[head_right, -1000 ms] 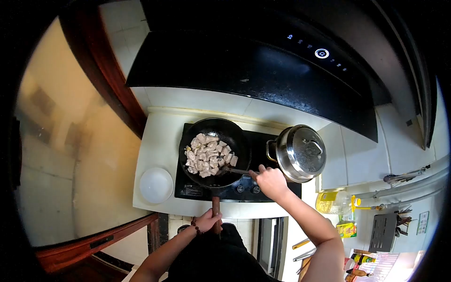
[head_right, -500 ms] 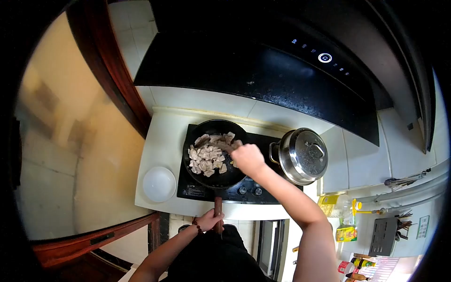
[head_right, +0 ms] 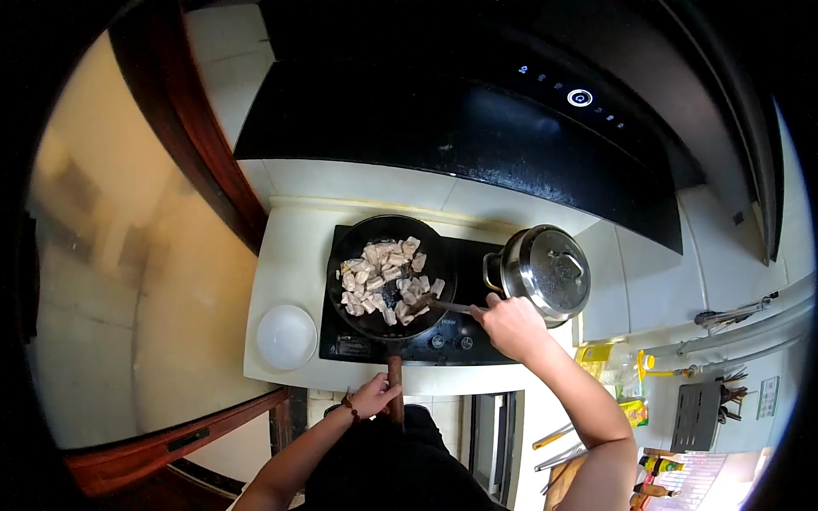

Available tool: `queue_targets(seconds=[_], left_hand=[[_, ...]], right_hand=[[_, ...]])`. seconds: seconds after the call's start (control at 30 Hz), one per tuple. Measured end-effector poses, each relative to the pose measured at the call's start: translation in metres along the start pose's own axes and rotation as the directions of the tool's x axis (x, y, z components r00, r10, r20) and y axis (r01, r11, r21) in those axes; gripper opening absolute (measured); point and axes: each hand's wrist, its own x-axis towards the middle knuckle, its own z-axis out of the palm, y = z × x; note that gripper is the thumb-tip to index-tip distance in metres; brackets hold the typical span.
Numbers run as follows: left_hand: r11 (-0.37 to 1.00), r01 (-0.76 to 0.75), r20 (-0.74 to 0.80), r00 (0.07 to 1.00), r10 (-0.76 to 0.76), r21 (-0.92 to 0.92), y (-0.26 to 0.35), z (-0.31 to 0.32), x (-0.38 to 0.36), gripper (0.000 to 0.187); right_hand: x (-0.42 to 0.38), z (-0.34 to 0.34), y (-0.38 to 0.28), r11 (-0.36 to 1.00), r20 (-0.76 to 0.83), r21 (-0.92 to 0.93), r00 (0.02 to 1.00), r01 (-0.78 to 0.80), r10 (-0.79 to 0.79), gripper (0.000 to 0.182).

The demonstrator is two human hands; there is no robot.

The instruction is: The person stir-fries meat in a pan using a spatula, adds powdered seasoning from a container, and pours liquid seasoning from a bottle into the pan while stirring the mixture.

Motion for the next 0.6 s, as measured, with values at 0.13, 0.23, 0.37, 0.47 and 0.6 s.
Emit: queue_targets(seconds=[0.13,0.23,0.37,0.47,0.6], left_hand=[[1.000,0.018,0.012,1.000,-0.018,-0.017,0.004,0.000,-0.002,0.054],[1.000,0.021,0.012,1.000,-0.020,-0.010,0.008,0.000,-0.004,0.055],[0.997,0.062,0.012,0.998,-0.062,0.038,0.019,-0.002,-0.009,0.055],[0.996,0.067,0.032,0.997,-0.069,0.066,0.013,-0.004,-0.004,0.057],[0.997,0.043,0.006,0.999,-0.044,0.063,0.012,-0.003,-0.007,0.059]], right_hand=[[0.014,0.031,-0.012,0.999,0.100,-0.041,0.995,0.019,-0.015,0.030],[0.042,0.061,-0.024,0.999,-0.060,0.024,0.997,-0.040,0.041,0.029],[0.055,0.048,-0.021,0.993,-0.111,0.082,0.989,-0.084,0.093,0.026],[0.069,0.032,-0.018,0.990,-0.160,0.097,0.980,-0.103,0.117,0.017],[0.083,0.020,-0.018,0.994,-0.167,0.076,0.982,-0.078,0.090,0.009]])
